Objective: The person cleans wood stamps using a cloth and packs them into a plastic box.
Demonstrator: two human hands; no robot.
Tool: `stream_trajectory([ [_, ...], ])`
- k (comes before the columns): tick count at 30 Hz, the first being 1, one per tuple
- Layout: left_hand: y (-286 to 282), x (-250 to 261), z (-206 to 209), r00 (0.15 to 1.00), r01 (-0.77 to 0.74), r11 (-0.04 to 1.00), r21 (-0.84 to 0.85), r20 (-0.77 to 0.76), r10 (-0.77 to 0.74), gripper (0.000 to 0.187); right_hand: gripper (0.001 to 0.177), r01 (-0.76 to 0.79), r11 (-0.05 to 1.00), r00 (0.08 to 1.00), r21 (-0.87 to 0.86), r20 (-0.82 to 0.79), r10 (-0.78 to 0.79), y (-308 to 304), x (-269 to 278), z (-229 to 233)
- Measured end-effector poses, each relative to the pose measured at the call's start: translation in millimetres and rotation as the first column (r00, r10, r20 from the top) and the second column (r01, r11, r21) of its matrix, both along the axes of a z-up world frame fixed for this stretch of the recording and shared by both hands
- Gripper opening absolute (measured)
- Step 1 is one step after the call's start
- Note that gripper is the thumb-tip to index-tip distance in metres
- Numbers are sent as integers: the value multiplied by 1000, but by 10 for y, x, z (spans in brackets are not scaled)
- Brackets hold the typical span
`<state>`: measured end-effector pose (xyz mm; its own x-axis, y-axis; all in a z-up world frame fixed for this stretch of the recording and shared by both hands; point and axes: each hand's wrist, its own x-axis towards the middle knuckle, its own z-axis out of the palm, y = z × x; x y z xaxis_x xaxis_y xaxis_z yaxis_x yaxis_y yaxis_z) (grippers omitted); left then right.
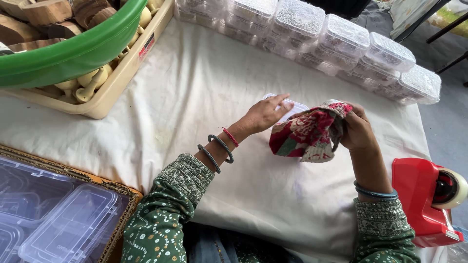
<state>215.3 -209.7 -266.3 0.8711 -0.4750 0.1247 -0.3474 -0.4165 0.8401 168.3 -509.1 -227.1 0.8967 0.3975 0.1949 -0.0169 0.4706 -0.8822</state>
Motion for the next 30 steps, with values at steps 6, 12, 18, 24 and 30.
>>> stream_trajectory([
  [6, 27, -303, 322, 987, 161, 987, 24, 19, -161, 54, 26, -17, 998, 998, -62, -57, 14, -28, 202, -100],
  [12, 52, -197, 199, 998, -47, 995, -91, -51, 42, 45, 25, 778, 192, 625, -598, 766, -148, 410, 68, 256],
  [18, 41, -248, 111, 795, -248, 949, -194, 519, 314, 18, 30, 720, 263, 627, -642, 765, 151, 745, -752, 501],
  [24, 195, -794, 1166, 997, 67, 869, 490, 7, -80, 62, 43, 651, 132, 672, -748, 648, 358, 908, -954, 414],
  [30, -82, -780, 338, 938, 136, 842, 522, 207, -279, 26, 51, 704, 161, 642, -692, 716, 272, 876, -960, 314],
])
